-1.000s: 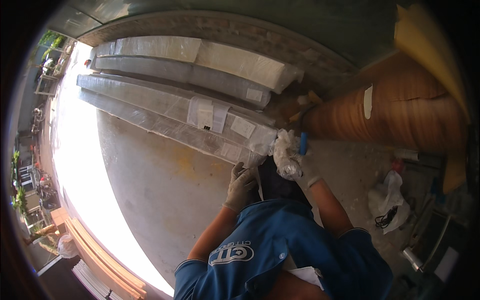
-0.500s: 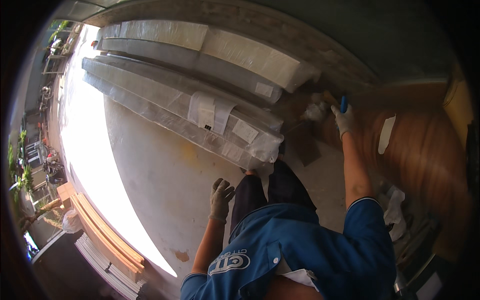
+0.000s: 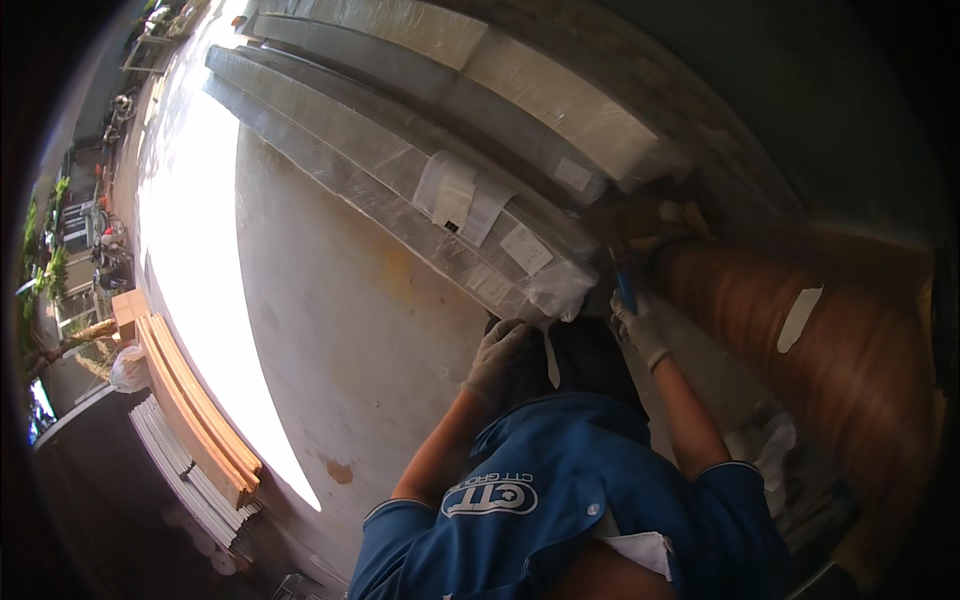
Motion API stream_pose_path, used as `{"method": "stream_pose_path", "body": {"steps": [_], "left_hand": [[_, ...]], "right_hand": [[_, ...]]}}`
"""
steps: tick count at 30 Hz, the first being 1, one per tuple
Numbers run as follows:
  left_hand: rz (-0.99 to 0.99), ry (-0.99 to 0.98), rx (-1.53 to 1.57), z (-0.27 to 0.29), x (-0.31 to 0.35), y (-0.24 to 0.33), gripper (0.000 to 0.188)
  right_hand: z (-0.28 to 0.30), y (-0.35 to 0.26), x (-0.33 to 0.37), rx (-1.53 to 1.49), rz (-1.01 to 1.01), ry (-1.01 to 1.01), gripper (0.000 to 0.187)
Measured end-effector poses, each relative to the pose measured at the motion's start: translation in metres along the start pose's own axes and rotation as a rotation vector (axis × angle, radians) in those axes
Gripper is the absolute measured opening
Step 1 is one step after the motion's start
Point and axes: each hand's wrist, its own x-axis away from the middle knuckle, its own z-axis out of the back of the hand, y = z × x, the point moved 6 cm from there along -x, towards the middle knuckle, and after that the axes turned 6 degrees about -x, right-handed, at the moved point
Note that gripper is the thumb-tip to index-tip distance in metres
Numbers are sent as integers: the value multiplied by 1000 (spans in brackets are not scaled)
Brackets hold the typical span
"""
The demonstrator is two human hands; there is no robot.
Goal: The person retrieves wrapped wooden planks from a stack, places them on a metal rack, and uses a utility knife to cut and remove the plastic wrapping. The person then reviews a document and uses a tape measure on a white trim piece at a miter saw station.
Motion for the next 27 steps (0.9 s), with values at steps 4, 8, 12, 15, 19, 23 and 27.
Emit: {"method": "stream_pose_path", "body": {"steps": [4,8,12,15,19,23,27], "left_hand": [[33,-16,74,30,-28,-13,35],[65,4,141,68,-59,-21,35],[58,28,139,111,-87,-14,38],[109,127,145,147,-119,-5,44],[109,271,203,182,-168,14,50],[53,412,171,198,-206,39,53],[109,557,82,204,-227,53,50]], "right_hand": [[-46,-17,-10,318,310,-44,33],[-83,-29,-41,167,17,-90,30],[-121,-68,-87,340,182,9,32],[-151,-87,-125,320,212,37,34],[-177,-107,-173,283,126,26,39],[-208,-125,-223,355,111,-2,43],[-231,-145,-254,394,93,-20,46]]}}
